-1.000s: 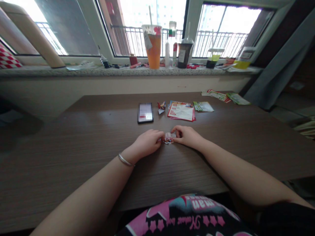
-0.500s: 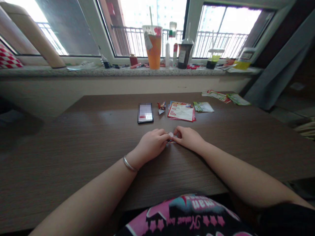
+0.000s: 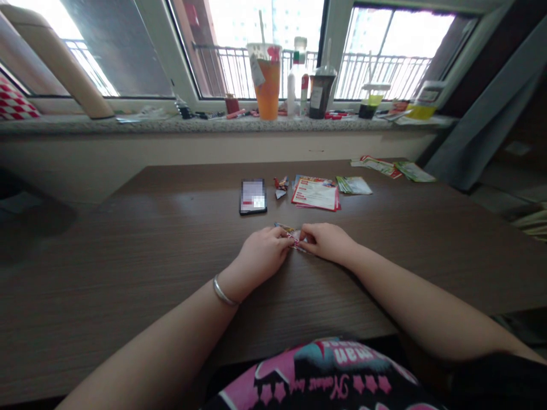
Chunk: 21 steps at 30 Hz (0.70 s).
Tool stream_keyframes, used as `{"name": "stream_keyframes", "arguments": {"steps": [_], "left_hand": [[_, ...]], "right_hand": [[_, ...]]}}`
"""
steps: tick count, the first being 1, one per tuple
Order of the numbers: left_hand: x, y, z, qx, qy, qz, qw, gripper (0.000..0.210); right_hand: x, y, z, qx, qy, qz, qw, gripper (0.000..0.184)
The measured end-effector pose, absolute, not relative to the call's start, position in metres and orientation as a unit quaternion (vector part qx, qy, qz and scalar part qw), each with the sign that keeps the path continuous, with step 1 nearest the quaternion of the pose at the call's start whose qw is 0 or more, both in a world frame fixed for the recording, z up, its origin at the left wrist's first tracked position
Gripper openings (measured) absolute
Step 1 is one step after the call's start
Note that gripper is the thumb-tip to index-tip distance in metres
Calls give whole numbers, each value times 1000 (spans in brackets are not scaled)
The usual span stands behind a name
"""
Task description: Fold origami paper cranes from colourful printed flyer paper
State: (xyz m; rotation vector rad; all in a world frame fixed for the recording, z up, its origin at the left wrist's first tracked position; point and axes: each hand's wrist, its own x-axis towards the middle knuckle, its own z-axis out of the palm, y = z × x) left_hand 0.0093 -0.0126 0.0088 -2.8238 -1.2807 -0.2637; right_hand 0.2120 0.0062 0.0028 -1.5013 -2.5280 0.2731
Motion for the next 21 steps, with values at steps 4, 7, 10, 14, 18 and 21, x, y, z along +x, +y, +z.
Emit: {"name": "stream_keyframes", "arguments": {"steps": [4, 7, 10, 14, 18, 21], "left_hand": [[10, -14, 10, -901, -425, -81, 18, 29], [10, -14, 8, -901, -427, -80, 22, 29], [10, -13, 7, -903, -421, -84, 26, 29], [10, -12, 7, -907, -410, -88, 34, 28], [10, -12, 10, -907, -409, -93, 39, 24], [9, -10, 11, -900, -422, -108, 30, 21]], "right_hand": [[214, 7, 3, -474, -869, 64, 123, 17], [216, 10, 2, -451, -880, 59, 141, 14], [217, 12, -1, -439, -884, 65, 147, 13], [217, 13, -2, -423, -890, 63, 157, 12], [216, 11, 2, -424, -893, 53, 139, 16], [216, 10, 3, -409, -903, 40, 129, 20]]}}
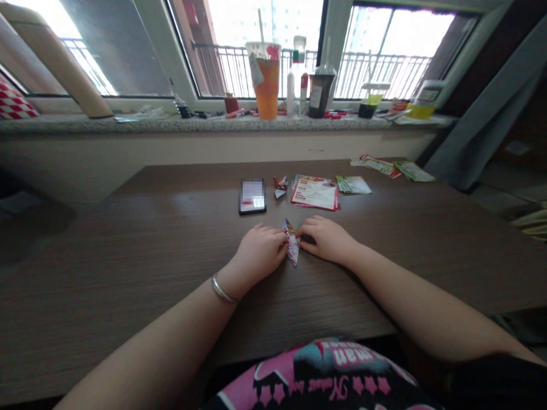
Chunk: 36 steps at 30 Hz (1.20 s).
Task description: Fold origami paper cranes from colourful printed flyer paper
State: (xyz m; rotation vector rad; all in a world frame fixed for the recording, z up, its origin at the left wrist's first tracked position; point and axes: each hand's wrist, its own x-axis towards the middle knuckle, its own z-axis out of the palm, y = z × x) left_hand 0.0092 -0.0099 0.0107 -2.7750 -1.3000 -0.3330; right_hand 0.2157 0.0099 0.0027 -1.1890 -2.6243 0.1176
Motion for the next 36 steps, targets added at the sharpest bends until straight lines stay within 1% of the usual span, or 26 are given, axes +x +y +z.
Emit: {"name": "stream_keyframes", "arguments": {"steps": [3, 6, 9, 13, 16, 19, 23, 28, 36], "left_hand": [[8, -7, 9, -895, -429, -122, 19, 19], [7, -4, 6, -892, -432, -136, -1, 21], [7, -3, 3, -897, -417, -144, -20, 24], [4, -1, -4, -899, -405, -159, -41, 26], [3, 1, -9, -889, -417, -180, -53, 28], [3, 3, -9, -891, -412, -186, -32, 27], [5, 2, -1, -897, -413, -160, 23, 19], [6, 2, 3, -906, -407, -114, 29, 19], [6, -1, 5, -908, -401, -114, 47, 21]], "right_hand": [[217, 12, -1, -388, -910, 53, 140, 19], [220, 14, -6, -358, -915, 73, 170, 16], [221, 15, -8, -336, -921, 54, 190, 16], [219, 13, -5, -322, -929, 34, 180, 13], [218, 12, -3, -340, -926, 18, 163, 16], [218, 11, -2, -355, -921, 14, 159, 20], [218, 13, -6, -376, -910, 46, 171, 17], [219, 18, -12, -372, -905, 83, 191, 17], [216, 12, -8, -351, -918, 46, 181, 17]]}}
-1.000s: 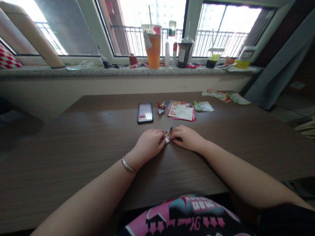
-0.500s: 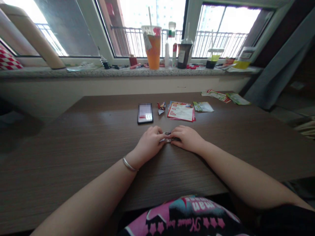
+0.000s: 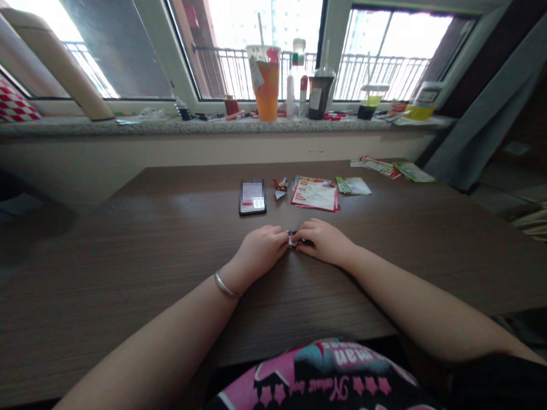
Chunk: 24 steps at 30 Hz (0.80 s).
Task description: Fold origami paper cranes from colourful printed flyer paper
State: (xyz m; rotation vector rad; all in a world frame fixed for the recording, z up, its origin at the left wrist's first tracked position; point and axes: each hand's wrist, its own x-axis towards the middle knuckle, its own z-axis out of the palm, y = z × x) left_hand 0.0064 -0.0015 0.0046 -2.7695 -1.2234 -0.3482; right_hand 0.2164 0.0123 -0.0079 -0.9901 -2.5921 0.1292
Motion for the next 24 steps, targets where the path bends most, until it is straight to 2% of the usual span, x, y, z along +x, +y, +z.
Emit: {"name": "stream_keyframes", "arguments": {"steps": [6, 15, 24], "left_hand": [[6, -1, 4, -908, -398, -124, 24, 19], [4, 2, -2, -908, -394, -145, -11, 12], [8, 0, 3, -904, -406, -126, -38, 15]], "right_hand": [[213, 10, -8, -354, -917, 35, 181, 17], [205, -1, 1, -373, -919, -36, 124, 18], [203, 8, -10, -401, -888, 89, 207, 13]]}}
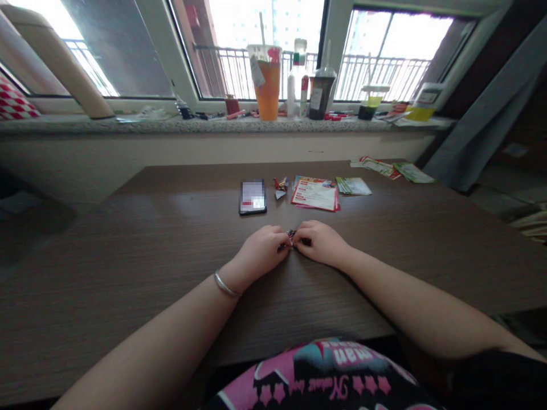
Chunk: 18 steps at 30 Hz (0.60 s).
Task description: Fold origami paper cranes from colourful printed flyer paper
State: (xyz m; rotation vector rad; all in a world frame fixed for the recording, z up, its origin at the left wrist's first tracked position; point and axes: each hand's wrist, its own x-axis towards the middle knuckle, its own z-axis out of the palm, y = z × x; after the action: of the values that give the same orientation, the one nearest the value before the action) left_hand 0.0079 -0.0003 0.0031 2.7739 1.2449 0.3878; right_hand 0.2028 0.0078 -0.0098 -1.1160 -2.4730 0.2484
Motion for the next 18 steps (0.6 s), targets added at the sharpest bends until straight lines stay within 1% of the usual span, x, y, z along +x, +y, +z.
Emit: {"name": "stream_keyframes", "arguments": {"steps": [5, 7, 9, 11, 15, 18], "left_hand": [[11, -5, 3, 901, 417, 117, 12, 13], [11, -5, 3, 901, 419, 113, 0, 12], [9, -5, 4, 899, 423, 110, 0, 11], [7, -2, 4, 897, 427, 113, 20, 9], [3, 4, 1, 896, 415, 133, 85, 7], [3, 6, -1, 893, 415, 141, 107, 6]], "right_hand": [[202, 7, -10, -410, -877, 135, 211, 8], [203, 6, -9, -416, -877, 132, 204, 5], [206, 6, -8, -417, -880, 114, 195, 7], [209, 8, -8, -408, -888, 97, 189, 11], [211, 13, -10, -388, -899, 82, 188, 11], [209, 16, -13, -393, -898, 78, 182, 14]]}}
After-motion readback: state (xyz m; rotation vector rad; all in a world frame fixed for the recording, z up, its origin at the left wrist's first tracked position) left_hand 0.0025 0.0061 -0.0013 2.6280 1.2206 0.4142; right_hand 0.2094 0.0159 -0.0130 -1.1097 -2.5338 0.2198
